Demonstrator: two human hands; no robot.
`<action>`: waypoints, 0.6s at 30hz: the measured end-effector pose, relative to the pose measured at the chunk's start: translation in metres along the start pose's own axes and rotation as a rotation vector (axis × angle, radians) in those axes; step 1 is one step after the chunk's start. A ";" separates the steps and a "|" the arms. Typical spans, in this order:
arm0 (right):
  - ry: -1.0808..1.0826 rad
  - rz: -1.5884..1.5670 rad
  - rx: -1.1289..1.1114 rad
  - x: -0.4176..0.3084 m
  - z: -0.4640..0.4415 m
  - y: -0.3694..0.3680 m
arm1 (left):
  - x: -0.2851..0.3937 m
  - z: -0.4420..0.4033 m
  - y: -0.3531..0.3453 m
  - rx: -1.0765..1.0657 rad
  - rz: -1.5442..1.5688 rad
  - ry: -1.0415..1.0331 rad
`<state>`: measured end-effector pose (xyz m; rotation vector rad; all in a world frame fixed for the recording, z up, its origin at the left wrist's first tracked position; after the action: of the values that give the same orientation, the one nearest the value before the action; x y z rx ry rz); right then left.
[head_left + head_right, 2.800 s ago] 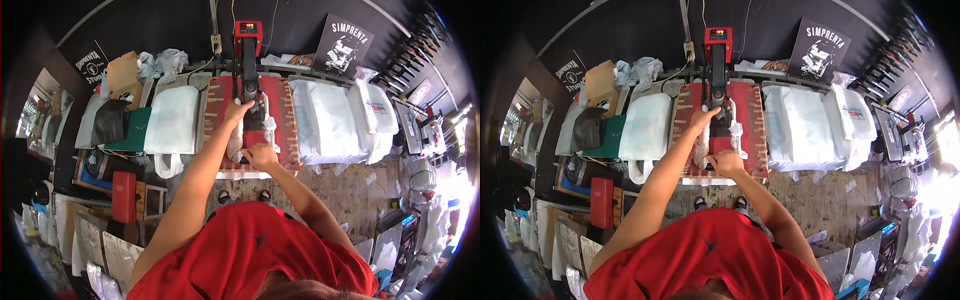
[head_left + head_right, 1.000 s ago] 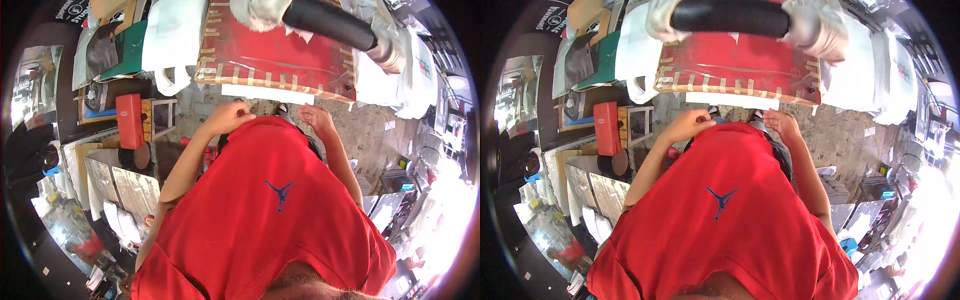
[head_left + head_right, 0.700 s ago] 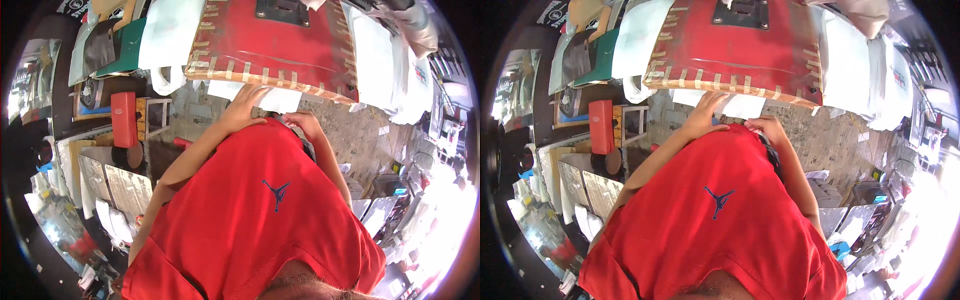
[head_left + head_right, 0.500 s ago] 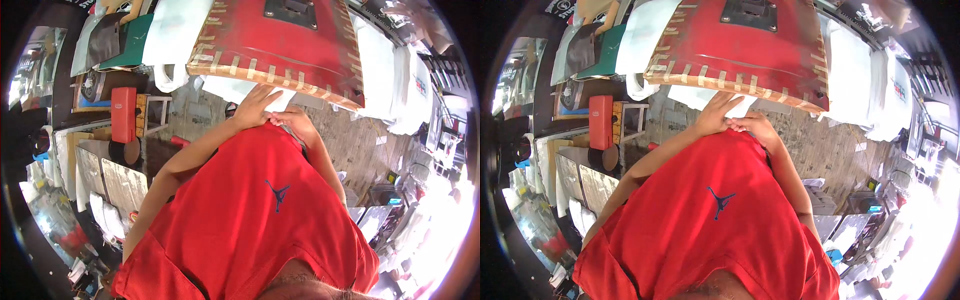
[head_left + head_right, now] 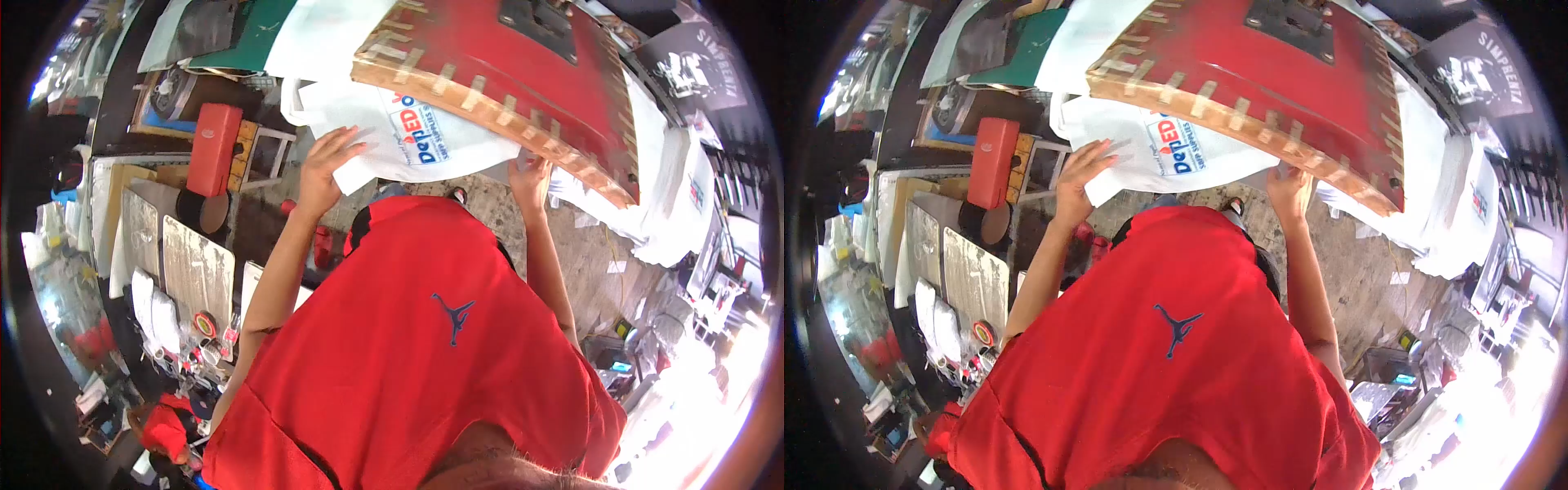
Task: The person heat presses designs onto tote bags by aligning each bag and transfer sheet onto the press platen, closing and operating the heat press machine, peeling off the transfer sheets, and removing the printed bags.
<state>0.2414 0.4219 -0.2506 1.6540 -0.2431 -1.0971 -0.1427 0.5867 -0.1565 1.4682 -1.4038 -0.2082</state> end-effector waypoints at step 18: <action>0.728 -0.324 -0.425 -0.370 0.065 -0.064 | -0.218 0.224 0.182 0.943 0.311 0.966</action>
<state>-0.0343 0.6417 -0.1073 1.6128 0.7022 -0.6418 -0.4828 0.6845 -0.2298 1.6459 -0.8666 1.3502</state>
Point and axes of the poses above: each hand's wrist, its own z-axis away from the middle knuckle, its own y-axis out of the back of the hand, x = y × z, the point moved 5 cm from there along -z, towards the middle knuckle, and after that the axes turned 11 degrees about -y, right-handed, at the moved point
